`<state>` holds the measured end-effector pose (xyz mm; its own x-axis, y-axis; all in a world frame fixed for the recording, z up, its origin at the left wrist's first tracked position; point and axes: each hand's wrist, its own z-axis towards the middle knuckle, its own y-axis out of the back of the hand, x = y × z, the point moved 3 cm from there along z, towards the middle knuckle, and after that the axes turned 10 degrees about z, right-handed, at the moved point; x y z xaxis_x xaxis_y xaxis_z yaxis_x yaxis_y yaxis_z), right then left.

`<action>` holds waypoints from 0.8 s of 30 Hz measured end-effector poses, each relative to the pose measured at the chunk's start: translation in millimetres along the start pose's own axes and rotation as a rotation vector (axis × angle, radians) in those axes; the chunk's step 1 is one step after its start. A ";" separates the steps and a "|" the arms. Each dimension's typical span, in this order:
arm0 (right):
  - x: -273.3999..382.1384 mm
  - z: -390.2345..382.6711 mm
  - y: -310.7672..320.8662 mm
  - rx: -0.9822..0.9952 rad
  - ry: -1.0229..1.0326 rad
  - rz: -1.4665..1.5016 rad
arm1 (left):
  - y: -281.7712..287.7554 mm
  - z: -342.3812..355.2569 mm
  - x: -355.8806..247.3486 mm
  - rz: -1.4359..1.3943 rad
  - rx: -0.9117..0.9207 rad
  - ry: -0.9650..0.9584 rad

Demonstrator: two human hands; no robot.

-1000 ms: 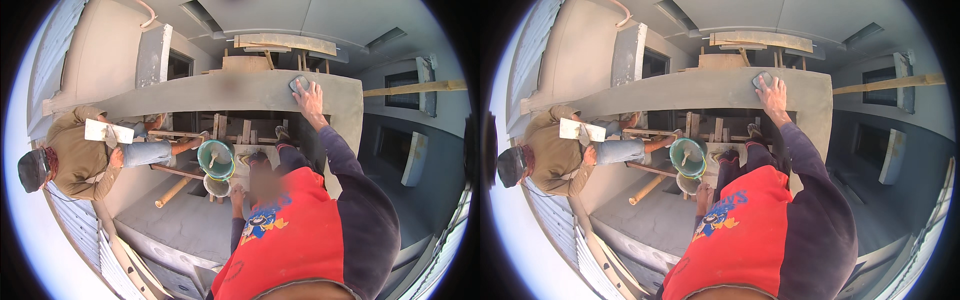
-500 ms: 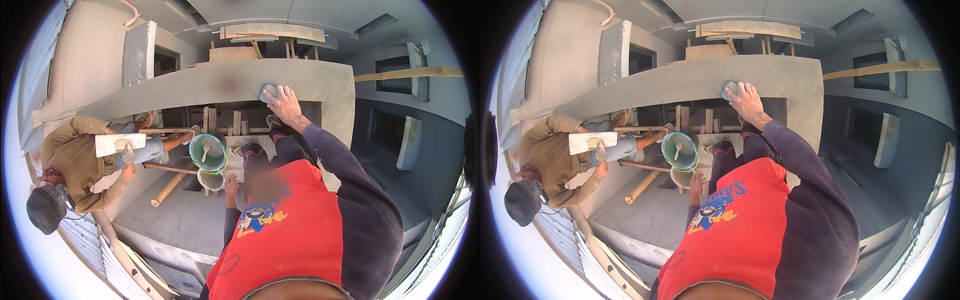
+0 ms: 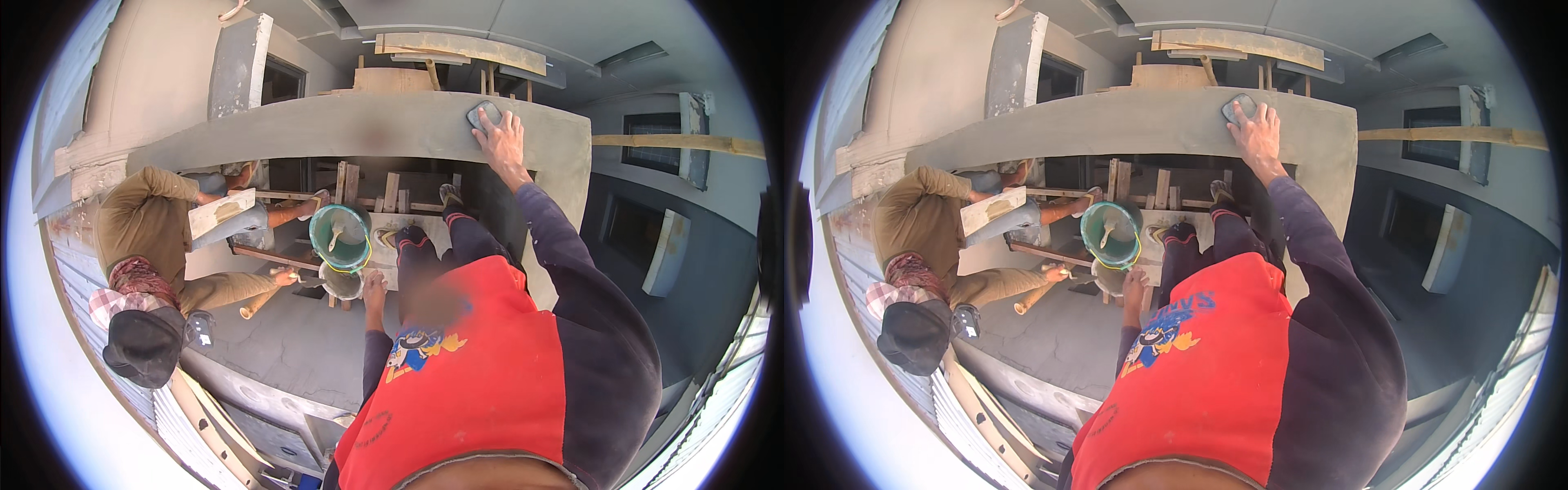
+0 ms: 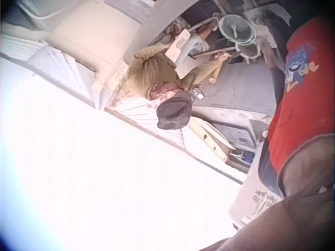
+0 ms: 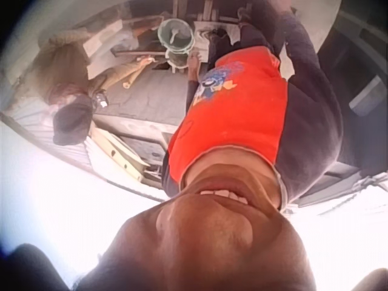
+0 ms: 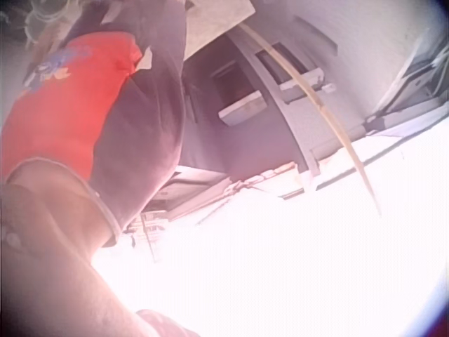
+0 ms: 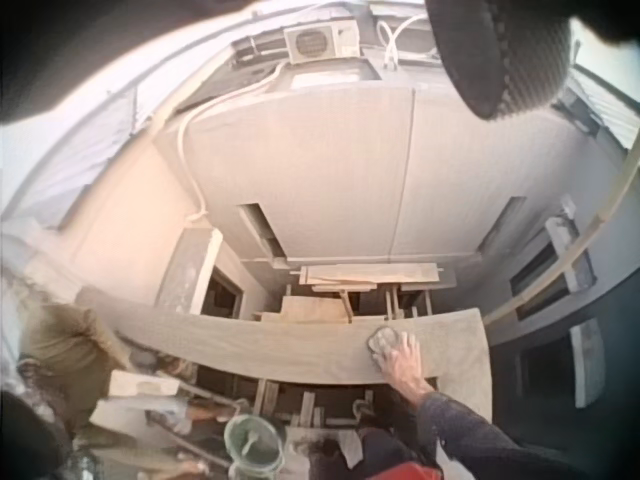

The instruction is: The person smooths a freshly plastered concrete ledge using a wet sponge and a wooden float. They repeatedly dip the sponge into a bucket of water and rub the surface, then use the float to level the edge.

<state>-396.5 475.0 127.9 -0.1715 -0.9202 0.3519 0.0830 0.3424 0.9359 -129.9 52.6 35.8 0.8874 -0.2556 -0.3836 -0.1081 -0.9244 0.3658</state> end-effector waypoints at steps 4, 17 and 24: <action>47.8 -50.5 -24.9 0.163 0.350 0.027 | -9.8 0.9 6.5 -0.012 0.011 0.022; 57.5 -88.0 -25.9 0.279 0.379 0.142 | -22.5 -1.1 -16.0 -0.001 0.022 0.007; 48.6 -137.9 16.5 0.471 0.007 0.651 | -29.9 0.7 -1.1 -0.033 0.025 -0.027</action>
<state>-268.1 409.7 158.1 -0.2253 -0.5087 0.8309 -0.2587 0.8535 0.4524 -128.0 80.4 24.7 0.8784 -0.2319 -0.4179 -0.0905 -0.9393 0.3310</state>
